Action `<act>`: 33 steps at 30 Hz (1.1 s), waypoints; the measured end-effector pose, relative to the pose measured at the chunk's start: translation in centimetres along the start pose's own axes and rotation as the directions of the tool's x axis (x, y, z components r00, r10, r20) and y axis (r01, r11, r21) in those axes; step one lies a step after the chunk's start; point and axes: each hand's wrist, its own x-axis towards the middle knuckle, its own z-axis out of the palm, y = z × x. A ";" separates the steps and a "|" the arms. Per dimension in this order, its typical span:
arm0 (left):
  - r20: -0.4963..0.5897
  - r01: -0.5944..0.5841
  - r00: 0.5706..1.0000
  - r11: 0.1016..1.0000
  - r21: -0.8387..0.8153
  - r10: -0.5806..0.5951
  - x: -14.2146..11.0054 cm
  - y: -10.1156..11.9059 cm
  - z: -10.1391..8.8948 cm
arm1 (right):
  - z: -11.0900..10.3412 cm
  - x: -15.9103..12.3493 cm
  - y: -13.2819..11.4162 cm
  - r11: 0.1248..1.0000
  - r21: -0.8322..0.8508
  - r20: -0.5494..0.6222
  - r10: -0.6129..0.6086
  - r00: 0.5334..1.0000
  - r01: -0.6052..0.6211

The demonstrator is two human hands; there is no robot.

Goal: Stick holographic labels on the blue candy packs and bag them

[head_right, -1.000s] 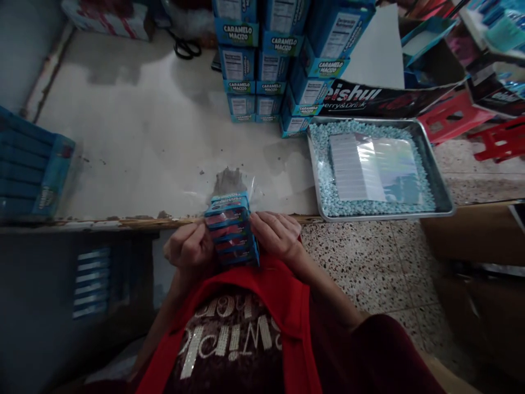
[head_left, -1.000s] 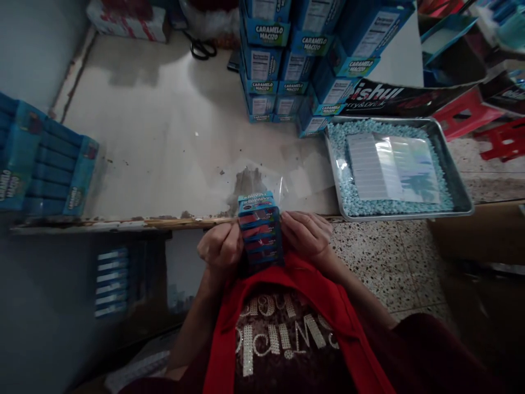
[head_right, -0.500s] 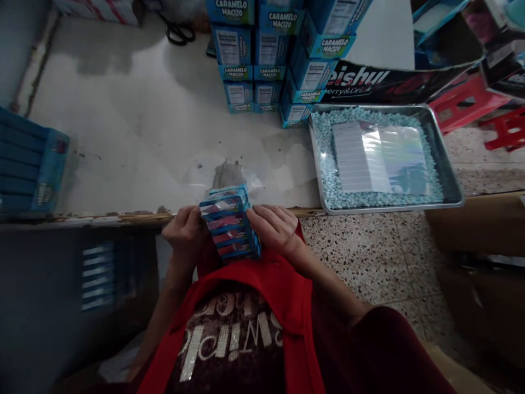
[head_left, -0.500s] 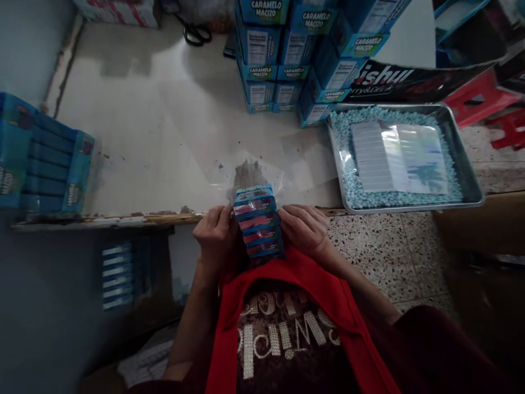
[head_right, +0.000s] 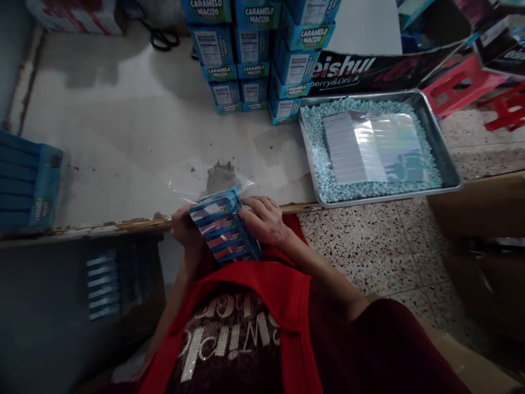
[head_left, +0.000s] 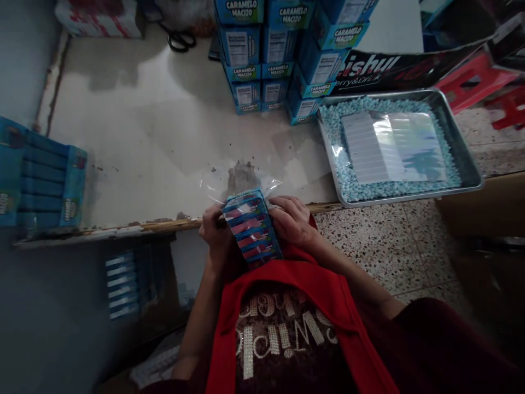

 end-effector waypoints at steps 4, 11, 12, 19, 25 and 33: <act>0.009 0.164 0.986 0.980 -0.115 -0.164 0.1 1.1 0.2 | 1.2 0.0 -0.9 0.987 0.116 -0.075 0.122 0.990 -0.113; 0.122 0.046 0.991 0.994 0.098 -0.058 0.9 2.0 -0.8 | 1.9 0.5 -2.3 0.940 0.237 -0.270 0.307 0.913 -0.246; 0.132 -0.007 0.991 0.988 0.155 -0.014 0.9 1.6 -1.0 | 1.9 0.5 -2.1 0.952 0.226 -0.281 0.267 0.922 -0.207; 0.199 -0.278 0.955 0.899 0.338 0.221 0.2 -0.1 -2.7 | 2.7 0.1 -0.7 0.964 0.237 -0.259 0.181 0.949 -0.120; 0.323 -0.411 0.892 0.865 0.288 0.316 0.3 0.2 -3.8 | 1.3 0.0 -0.7 0.976 0.219 -0.218 0.070 0.973 -0.021; 0.380 -0.570 0.810 0.751 0.332 0.447 0.5 0.6 -3.7 | -0.7 -0.4 -1.0 0.993 0.119 -0.148 0.001 0.989 0.017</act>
